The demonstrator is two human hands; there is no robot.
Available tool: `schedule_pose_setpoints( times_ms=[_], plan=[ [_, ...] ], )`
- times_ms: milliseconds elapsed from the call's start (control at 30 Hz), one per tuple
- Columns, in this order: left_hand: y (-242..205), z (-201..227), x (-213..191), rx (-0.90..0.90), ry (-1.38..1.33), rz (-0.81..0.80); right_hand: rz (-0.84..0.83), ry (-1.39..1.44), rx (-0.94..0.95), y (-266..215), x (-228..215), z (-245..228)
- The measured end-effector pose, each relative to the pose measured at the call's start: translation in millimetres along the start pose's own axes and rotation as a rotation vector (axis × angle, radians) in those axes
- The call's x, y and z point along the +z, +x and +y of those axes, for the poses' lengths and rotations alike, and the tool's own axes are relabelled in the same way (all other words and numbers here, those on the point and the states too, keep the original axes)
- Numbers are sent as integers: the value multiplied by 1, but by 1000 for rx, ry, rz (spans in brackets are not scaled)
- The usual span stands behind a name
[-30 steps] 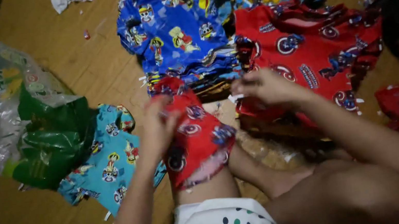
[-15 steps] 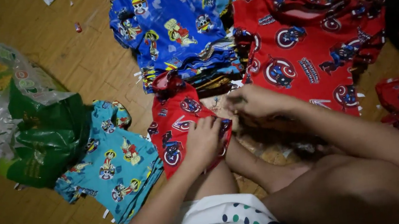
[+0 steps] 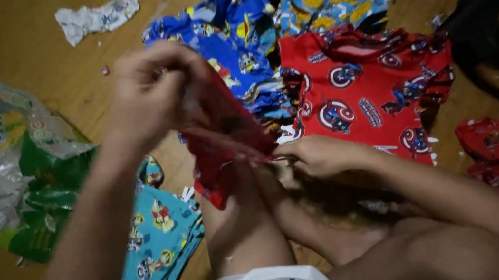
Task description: Trimming loose threads from colorful children's clothing using scissors and stacking the finished pieces.
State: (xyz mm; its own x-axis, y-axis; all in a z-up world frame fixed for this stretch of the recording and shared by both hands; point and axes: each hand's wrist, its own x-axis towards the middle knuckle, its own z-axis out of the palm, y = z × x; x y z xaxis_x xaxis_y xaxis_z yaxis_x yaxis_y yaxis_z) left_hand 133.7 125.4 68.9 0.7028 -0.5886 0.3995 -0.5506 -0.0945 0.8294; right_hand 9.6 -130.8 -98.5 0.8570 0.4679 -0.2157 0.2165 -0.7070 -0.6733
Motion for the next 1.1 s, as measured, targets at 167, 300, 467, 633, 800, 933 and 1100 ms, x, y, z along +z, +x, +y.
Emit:
schedule_pose_setpoints(
  times_ms=[167,300,467,633,800,933,1100],
  plan=[
    [8,61,-45,253,615,12,234,-83,-24,-40,-68,-21],
    [11,68,-76,232,1215,10,654,-125,-175,-109,-132,-36],
    [39,67,-86,78,1487,-158,960,-352,-32,-196,-176,-47],
    [94,61,-57,195,1069,-304,965,-565,88,-239,-205,-52],
    [143,32,17,61,452,-314,938,-442,150,-252,-226,-10],
    [192,-22,63,380,206,-116,963,-1056,405,-260,-248,58],
    [181,8,83,521,-150,-11,1334,-758,582,-333,-246,124]
  ],
)
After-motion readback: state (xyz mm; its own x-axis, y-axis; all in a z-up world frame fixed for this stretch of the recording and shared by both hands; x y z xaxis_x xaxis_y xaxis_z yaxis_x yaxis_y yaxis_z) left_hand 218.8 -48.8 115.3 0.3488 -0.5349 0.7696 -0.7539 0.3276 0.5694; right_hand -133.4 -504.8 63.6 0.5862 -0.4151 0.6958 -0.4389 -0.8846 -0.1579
